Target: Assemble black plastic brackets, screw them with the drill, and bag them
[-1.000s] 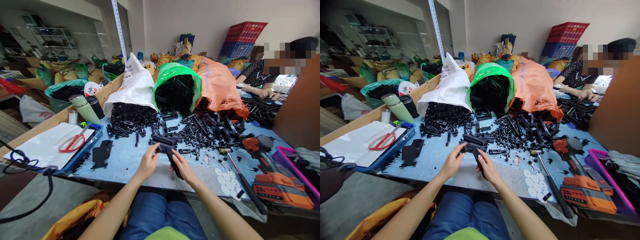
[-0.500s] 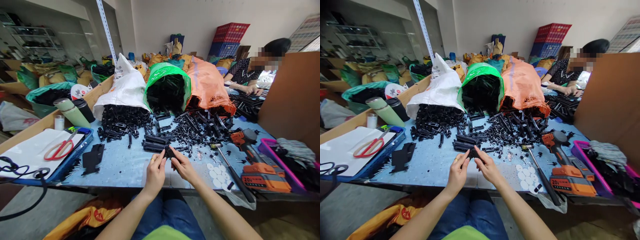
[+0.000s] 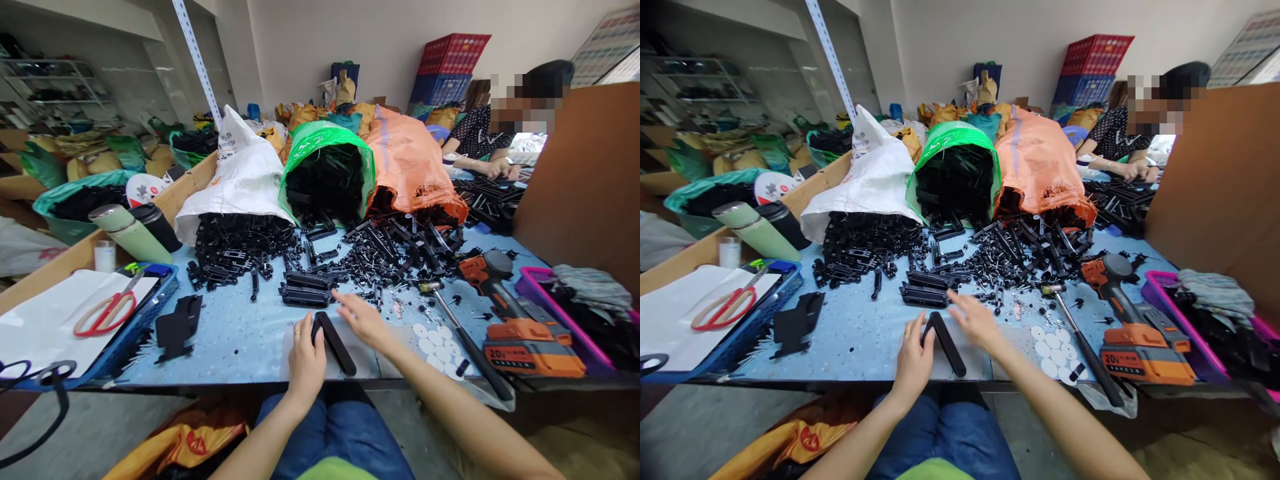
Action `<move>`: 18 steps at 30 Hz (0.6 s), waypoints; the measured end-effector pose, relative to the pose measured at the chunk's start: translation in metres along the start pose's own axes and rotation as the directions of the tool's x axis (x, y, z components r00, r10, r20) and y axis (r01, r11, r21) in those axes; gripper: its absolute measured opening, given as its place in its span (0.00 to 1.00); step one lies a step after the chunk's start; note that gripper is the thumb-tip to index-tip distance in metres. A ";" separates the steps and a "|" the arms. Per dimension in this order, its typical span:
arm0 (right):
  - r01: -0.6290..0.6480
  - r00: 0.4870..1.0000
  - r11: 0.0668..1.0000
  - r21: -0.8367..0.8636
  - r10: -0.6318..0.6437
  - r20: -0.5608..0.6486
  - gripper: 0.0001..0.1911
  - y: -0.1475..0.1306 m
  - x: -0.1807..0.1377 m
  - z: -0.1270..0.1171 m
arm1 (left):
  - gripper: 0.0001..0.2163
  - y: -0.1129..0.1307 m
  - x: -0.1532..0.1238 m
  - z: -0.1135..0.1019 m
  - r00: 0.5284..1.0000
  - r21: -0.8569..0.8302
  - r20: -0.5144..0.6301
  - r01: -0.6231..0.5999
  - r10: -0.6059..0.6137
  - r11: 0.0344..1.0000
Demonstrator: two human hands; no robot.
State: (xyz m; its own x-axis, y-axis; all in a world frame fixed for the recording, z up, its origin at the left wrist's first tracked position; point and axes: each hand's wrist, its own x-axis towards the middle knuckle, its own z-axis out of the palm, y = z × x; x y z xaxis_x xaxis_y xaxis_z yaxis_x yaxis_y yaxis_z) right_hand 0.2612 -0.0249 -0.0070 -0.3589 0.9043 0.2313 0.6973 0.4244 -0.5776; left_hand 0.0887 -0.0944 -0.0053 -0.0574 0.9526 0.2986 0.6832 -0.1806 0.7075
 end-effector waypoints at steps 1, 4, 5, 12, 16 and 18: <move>-0.070 0.996 0.991 -0.114 0.064 -0.058 0.22 0.019 0.018 -0.012 | 0.24 -0.002 -0.001 0.000 0.996 0.096 0.076 -0.059 0.052 0.994; -0.422 0.905 0.798 -0.431 0.343 -0.251 0.22 0.076 0.077 -0.054 | 0.26 -0.004 0.009 -0.003 0.822 0.195 0.473 -0.450 0.318 0.871; -0.470 0.882 0.758 -0.452 0.382 -0.277 0.23 0.092 0.094 -0.065 | 0.23 -0.003 0.014 -0.004 0.732 0.181 0.576 -0.548 0.364 0.817; -0.535 0.845 0.700 -0.473 0.450 -0.289 0.20 0.128 0.138 -0.088 | 0.17 0.011 0.027 0.003 0.751 0.405 0.624 -0.547 0.215 0.733; -0.415 0.910 0.779 -0.470 0.363 -0.201 0.20 0.100 0.092 -0.084 | 0.16 0.007 0.020 0.006 0.771 0.389 0.621 -0.461 0.144 0.798; -0.119 0.987 0.901 -0.417 0.155 0.052 0.20 0.078 0.049 -0.084 | 0.15 0.003 0.020 0.003 0.740 0.291 0.649 -0.455 0.175 0.842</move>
State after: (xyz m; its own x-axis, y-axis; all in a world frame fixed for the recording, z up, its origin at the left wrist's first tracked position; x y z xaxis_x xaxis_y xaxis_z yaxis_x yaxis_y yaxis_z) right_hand 0.3496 0.0558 0.0249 -0.2788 0.9553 0.0979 0.9298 0.2940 -0.2215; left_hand 0.0921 -0.0755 0.0011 0.5497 0.8324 -0.0706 0.8132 -0.5139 0.2730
